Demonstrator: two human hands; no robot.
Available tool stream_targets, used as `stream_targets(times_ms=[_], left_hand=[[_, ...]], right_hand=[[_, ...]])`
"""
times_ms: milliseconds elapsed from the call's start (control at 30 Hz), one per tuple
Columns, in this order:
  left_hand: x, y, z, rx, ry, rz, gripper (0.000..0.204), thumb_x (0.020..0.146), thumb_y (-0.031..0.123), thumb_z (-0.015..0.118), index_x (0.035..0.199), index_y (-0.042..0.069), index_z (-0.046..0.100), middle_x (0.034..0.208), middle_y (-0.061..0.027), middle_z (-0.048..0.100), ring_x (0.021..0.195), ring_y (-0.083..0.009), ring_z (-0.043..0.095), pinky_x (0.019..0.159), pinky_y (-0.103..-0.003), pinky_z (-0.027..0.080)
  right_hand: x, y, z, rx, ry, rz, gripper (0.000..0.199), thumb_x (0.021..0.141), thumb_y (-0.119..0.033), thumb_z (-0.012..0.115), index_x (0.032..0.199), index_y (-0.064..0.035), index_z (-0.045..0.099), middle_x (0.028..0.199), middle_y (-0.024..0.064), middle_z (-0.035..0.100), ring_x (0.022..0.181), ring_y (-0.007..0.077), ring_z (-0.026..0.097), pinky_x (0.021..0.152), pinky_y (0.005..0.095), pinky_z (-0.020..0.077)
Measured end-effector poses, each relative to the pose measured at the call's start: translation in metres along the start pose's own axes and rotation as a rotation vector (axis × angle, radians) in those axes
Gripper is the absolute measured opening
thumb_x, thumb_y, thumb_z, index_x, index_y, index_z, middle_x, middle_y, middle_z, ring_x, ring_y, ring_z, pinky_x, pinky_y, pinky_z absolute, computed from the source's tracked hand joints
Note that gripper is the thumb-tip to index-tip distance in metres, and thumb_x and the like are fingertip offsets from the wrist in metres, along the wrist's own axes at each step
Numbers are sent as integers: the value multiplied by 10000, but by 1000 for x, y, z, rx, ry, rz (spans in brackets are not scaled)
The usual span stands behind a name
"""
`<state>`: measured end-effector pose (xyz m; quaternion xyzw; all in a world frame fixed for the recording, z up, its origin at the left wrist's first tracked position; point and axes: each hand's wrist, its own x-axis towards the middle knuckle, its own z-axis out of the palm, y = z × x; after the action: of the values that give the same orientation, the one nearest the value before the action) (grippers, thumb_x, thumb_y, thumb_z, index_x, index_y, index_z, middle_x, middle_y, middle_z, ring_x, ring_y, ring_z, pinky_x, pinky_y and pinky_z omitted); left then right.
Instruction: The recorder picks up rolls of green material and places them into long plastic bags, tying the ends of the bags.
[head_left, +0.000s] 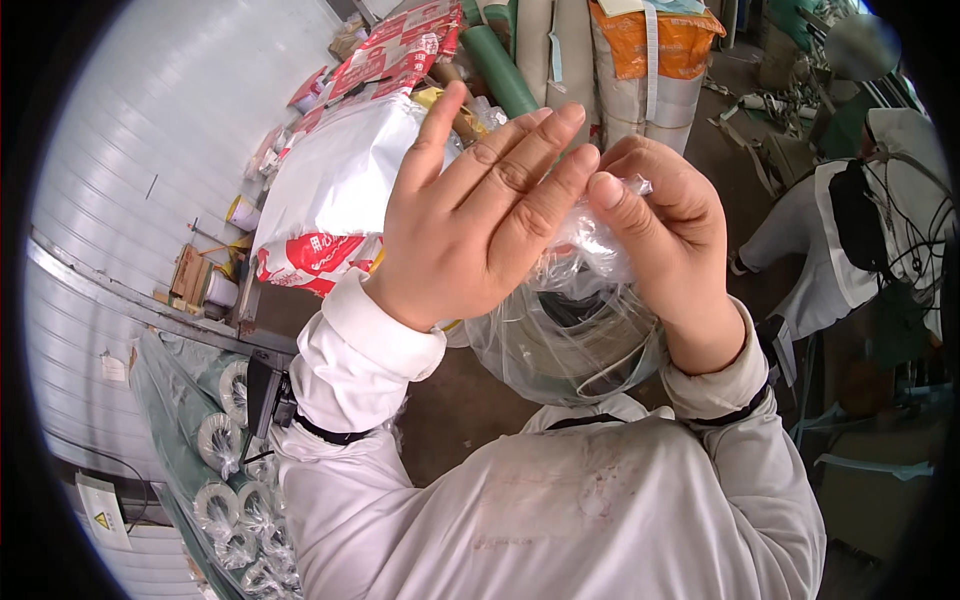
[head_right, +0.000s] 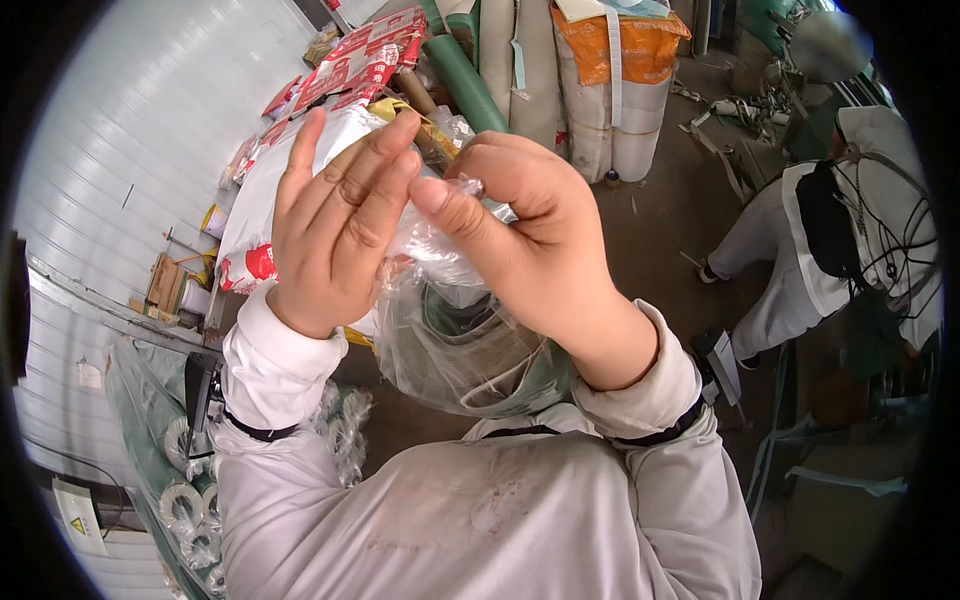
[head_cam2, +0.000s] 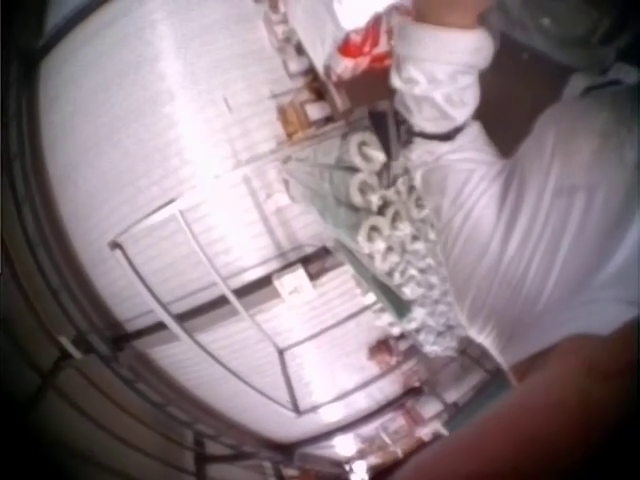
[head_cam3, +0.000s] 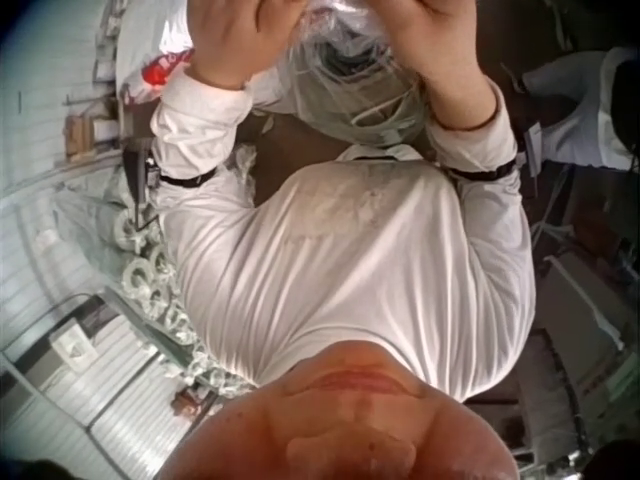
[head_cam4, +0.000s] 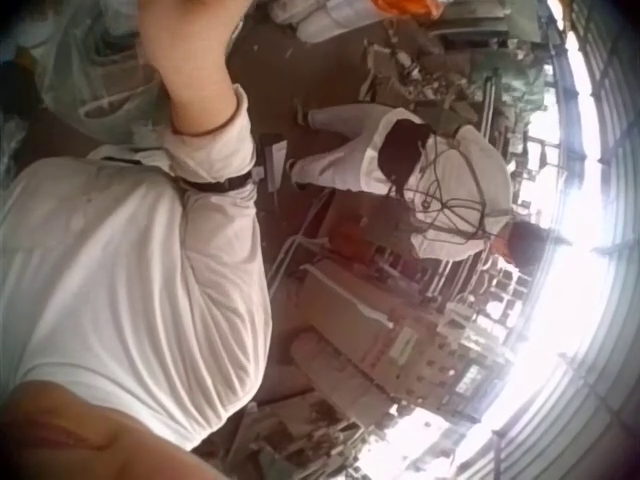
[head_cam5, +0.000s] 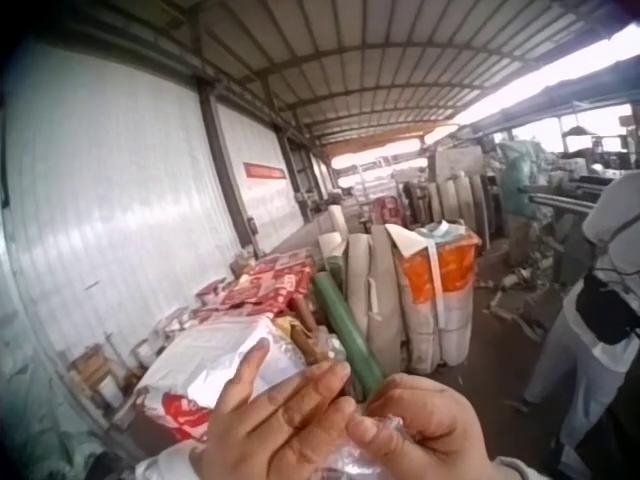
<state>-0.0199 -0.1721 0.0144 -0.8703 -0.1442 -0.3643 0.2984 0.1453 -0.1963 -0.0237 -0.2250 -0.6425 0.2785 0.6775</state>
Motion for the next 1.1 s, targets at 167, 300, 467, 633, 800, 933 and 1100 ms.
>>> stream_targets(times_ms=[167, 300, 467, 633, 800, 933, 1100], left_hand=[[-25, 13, -21, 135, -132, 141, 101, 799, 171, 535, 888, 152, 579, 898, 11, 622, 891, -112, 581, 939, -622, 246], [-52, 19, -30, 97, -185, 228, 15, 768, 134, 539, 779, 131, 528, 744, 17, 588, 833, -109, 582, 933, -628, 254], [-7, 24, -34, -429, -61, 10, 45, 823, 114, 476, 781, 103, 489, 639, -6, 518, 706, -123, 569, 941, -557, 315], [30, 36, -14, -1208, -212, -741, 159, 904, 112, 391, 785, 36, 465, 602, -38, 475, 544, -105, 462, 577, -303, 421], [15, 37, -13, -1061, -201, -128, 135, 763, 204, 516, 716, 78, 508, 744, -29, 504, 706, -214, 510, 664, -349, 322], [17, 48, -22, -945, -313, -104, 151, 763, 209, 552, 727, 64, 527, 681, -8, 524, 668, -227, 517, 670, -346, 347], [8, 30, -34, -1192, -301, -326, 185, 865, 172, 510, 757, 32, 566, 650, -73, 550, 612, -222, 537, 668, -330, 395]], right_hand=[[0, 21, -47, -172, 156, 11, 230, 793, -87, 606, 622, 13, 489, 604, 44, 469, 594, 138, 432, 600, 252, 342], [-19, 55, -65, -253, 32, 90, 255, 781, -89, 603, 581, -6, 468, 556, 49, 431, 607, 175, 437, 680, 281, 343], [4, 17, -45, -347, -1, -262, 231, 742, -66, 624, 580, -19, 466, 547, 39, 428, 594, 205, 440, 688, 310, 364], [2, -54, -10, -278, -161, -668, 345, 670, -305, 694, 527, -99, 456, 600, -16, 394, 772, 239, 416, 935, 574, 284], [3, -59, -5, -439, -230, -659, 258, 634, -249, 713, 567, -112, 505, 617, -22, 434, 805, 256, 459, 938, 576, 272], [2, -63, -8, -187, -460, -491, 272, 615, -328, 728, 690, -109, 585, 722, -4, 489, 824, 266, 471, 904, 549, 317], [-5, -44, -24, -475, -338, -519, 309, 565, -319, 745, 764, -116, 623, 766, -1, 467, 812, 229, 434, 808, 457, 408]])
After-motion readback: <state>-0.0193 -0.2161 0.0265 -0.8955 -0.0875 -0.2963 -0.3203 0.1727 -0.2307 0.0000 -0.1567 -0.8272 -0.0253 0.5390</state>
